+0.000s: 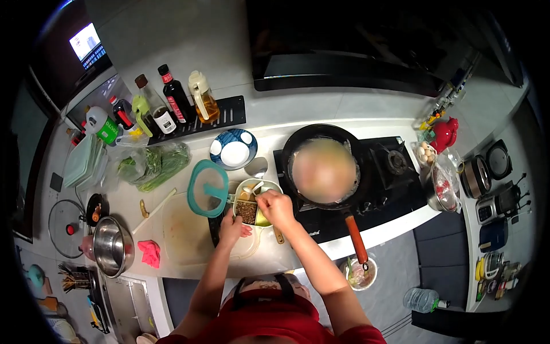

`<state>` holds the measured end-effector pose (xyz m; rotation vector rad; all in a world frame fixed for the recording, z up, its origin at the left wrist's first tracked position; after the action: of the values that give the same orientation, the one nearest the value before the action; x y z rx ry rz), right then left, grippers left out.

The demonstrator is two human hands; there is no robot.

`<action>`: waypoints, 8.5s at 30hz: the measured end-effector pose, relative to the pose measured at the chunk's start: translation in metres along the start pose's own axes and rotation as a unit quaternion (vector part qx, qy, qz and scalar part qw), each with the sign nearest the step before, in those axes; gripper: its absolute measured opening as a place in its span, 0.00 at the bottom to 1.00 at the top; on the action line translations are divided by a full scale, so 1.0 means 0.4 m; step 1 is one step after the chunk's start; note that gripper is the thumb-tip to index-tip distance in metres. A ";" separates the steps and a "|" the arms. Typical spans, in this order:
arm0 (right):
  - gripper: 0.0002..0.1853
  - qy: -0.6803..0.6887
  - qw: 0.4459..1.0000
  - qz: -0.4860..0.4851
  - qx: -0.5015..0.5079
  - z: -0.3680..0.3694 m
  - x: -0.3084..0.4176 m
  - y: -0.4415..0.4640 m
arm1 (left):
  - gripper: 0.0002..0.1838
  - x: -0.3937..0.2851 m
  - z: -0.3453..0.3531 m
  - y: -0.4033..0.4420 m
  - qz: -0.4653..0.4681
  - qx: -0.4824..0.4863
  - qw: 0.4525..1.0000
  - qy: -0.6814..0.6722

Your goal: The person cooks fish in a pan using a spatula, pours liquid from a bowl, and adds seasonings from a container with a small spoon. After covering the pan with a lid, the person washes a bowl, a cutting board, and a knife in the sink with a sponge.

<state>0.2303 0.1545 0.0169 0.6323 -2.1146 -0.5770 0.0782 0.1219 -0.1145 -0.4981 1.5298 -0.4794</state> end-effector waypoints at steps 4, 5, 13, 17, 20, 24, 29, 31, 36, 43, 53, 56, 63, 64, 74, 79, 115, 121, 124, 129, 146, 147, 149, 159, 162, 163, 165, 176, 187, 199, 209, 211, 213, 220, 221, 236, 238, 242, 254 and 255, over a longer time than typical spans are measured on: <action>0.03 -0.094 0.994 -0.023 0.050 0.045 0.012 0.001 | 0.25 -0.003 -0.005 -0.011 0.005 -0.009 1.000 0.012; 0.04 -0.106 0.993 -0.032 0.047 0.044 0.018 0.000 | 0.29 -0.007 -0.005 -0.014 0.012 -0.003 1.000 0.016; 0.02 -0.146 0.983 -0.037 0.109 0.061 0.011 -0.001 | 0.29 0.015 -0.016 0.000 0.009 -0.006 0.999 0.036; 0.02 -0.127 0.985 -0.024 0.117 0.078 -0.007 -0.007 | 0.26 0.001 -0.009 -0.009 0.021 0.005 0.999 0.040; 0.02 -0.045 0.994 0.041 0.091 0.074 -0.050 -0.014 | 0.30 -0.001 -0.010 -0.008 0.012 0.007 0.999 0.042; 0.03 0.040 0.985 0.166 0.027 0.052 -0.126 -0.042 | 0.30 -0.011 -0.010 -0.018 0.016 0.006 0.999 0.048; 0.04 0.106 0.967 0.230 0.024 0.045 -0.154 -0.065 | 0.29 -0.006 -0.008 -0.009 0.011 0.012 0.999 0.033; 0.04 0.100 0.973 0.208 0.013 0.038 -0.146 -0.067 | 0.27 -0.002 -0.007 -0.007 0.000 0.012 0.999 0.029; 0.03 0.110 0.973 0.202 0.001 0.034 -0.153 -0.073 | 0.25 0.000 -0.007 -0.005 0.003 0.010 1.000 0.026; 0.03 0.082 0.980 0.184 -0.001 0.021 -0.137 -0.068 | 0.24 -0.002 0.000 -0.006 0.008 0.018 1.000 0.025; 0.03 0.077 0.974 0.210 -0.018 0.023 -0.152 -0.081 | 0.28 -0.010 0.008 -0.014 0.009 0.019 0.999 0.026; 0.03 0.149 0.955 0.250 -0.051 0.035 -0.183 -0.103 | 0.28 -0.010 0.008 -0.012 0.007 0.021 0.999 0.026; 0.02 0.103 0.973 0.204 -0.043 0.023 -0.172 -0.093 | 0.31 -0.007 0.008 -0.002 0.013 0.020 0.999 0.037; 0.02 0.048 0.990 0.133 -0.025 0.009 -0.127 -0.066 | 0.31 -0.011 0.010 -0.007 0.014 0.018 0.999 0.039; 0.07 0.076 0.969 0.237 0.001 0.033 -0.184 -0.104 | 0.30 -0.013 0.022 -0.012 0.009 0.049 0.998 0.048; 0.06 0.227 0.911 0.336 -0.069 0.041 -0.239 -0.139 | 0.29 -0.006 0.025 0.003 -0.003 0.053 0.997 0.050; 0.03 0.373 0.781 0.408 -0.290 -0.133 -0.259 -0.215 | 0.15 0.039 -0.015 -0.002 -0.018 0.015 1.000 -0.002; 0.02 -0.100 0.934 0.161 -0.304 -0.365 -0.199 -0.216 | 0.18 0.054 -0.030 0.010 -0.027 0.010 1.000 -0.009; 0.03 -0.244 0.947 0.089 -0.192 -0.335 -0.154 -0.195 | 0.19 0.058 -0.028 0.012 -0.033 0.009 0.999 -0.015; 0.03 -0.161 0.942 0.077 -0.283 -0.374 -0.091 -0.193 | 0.20 0.062 -0.027 0.012 -0.032 0.002 0.999 -0.024; 0.03 -0.045 0.995 0.057 -0.070 -0.106 0.008 -0.122 | 0.27 0.022 -0.022 -0.035 0.059 0.007 0.998 0.004; 0.03 -0.032 0.997 0.034 -0.056 -0.105 0.028 -0.119 | 0.28 0.017 -0.023 -0.038 0.067 0.005 0.998 0.005; 0.04 -0.004 1.000 -0.012 -0.029 -0.103 0.062 -0.129 | 0.28 0.023 -0.027 -0.037 0.044 -0.005 0.999 -0.007; 0.03 -0.014 0.992 0.072 0.103 0.013 -0.001 -0.184 | 0.31 0.013 -0.025 -0.049 0.042 -0.015 0.999 0.019; 0.04 0.048 0.979 0.190 0.051 0.018 -0.063 -0.221 | 0.31 0.011 -0.023 -0.048 0.052 -0.017 0.998 0.031; 0.04 0.066 0.970 0.232 0.028 0.018 -0.083 -0.235 | 0.31 0.008 -0.025 -0.049 0.057 -0.019 0.998 0.035; 0.04 0.083 0.960 0.268 0.007 0.010 -0.104 -0.250 | 0.31 0.010 -0.028 -0.048 0.051 -0.018 0.998 0.025; 0.03 0.383 0.795 0.439 -0.168 -0.072 -0.169 -0.291 | 0.20 0.038 -0.053 -0.022 0.005 -0.018 0.999 -0.032; 0.02 -0.164 0.953 0.071 -0.244 -0.347 -0.200 -0.167 | 0.17 0.054 -0.063 -0.023 -0.008 -0.022 0.999 -0.037; 0.06 0.032 0.990 0.075 -0.114 -0.082 -0.023 -0.107 | 0.21 0.071 -0.094 -0.031 -0.007 -0.032 0.997 -0.063; 0.37 -0.097 0.973 0.177 0.113 0.158 -0.047 -0.137 | 0.16 0.135 -0.190 -0.014 -0.026 -0.066 0.990 -0.123; 0.35 0.115 0.948 0.245 0.166 0.245 -0.046 -0.179 | 0.13 0.158 -0.220 0.000 -0.039 -0.074 0.986 -0.142; 0.32 0.311 0.859 0.371 0.166 0.328 -0.035 -0.226 | 0.14 0.154 -0.236 0.005 -0.019 -0.062 0.988 -0.143; 0.27 0.377 0.820 0.424 0.074 0.410 -0.034 -0.205 | 0.20 0.110 -0.302 -0.038 -0.001 -0.088 0.980 -0.181; 0.27 0.378 0.821 0.422 0.073 0.421 -0.038 -0.202 | 0.24 0.105 -0.322 -0.049 -0.023 -0.103 0.978 -0.179; 0.29 0.408 0.800 0.432 0.082 0.618 -0.035 -0.139 | 0.28 0.098 -0.606 0.056 0.083 -0.178 0.958 -0.207; 0.30 0.423 0.797 0.426 0.071 0.647 -0.045 -0.114 | 0.27 0.084 -0.628 0.085 0.093 -0.177 0.953 -0.228; 0.31 0.455 0.759 0.464 0.050 0.703 -0.081 -0.070 | 0.27 0.044 -0.665 0.220 0.109 -0.173 0.947 -0.249; 0.31 0.431 0.747 0.507 -0.002 0.774 -0.158 -0.014 | 0.27 -0.074 -0.686 0.429 0.187 -0.262 0.947 0.015; 0.31 0.433 0.743 0.511 -0.011 0.777 -0.162 -0.013 | 0.27 -0.122 -0.680 0.380 0.255 -0.338 0.894 0.149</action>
<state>0.0111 0.2455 -0.1940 -0.3183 -1.2289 0.3058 -0.1957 0.2720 -0.1590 -0.5344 2.0376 0.4304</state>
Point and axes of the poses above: each hand's wrist, its own y-axis towards the middle knuckle, its own z-axis out of the palm, x = y × z, the point moved 10 cm from there along y, towards the middle knuckle, and after that the axes turned 11 degrees about -z, right-handed, at the moved point
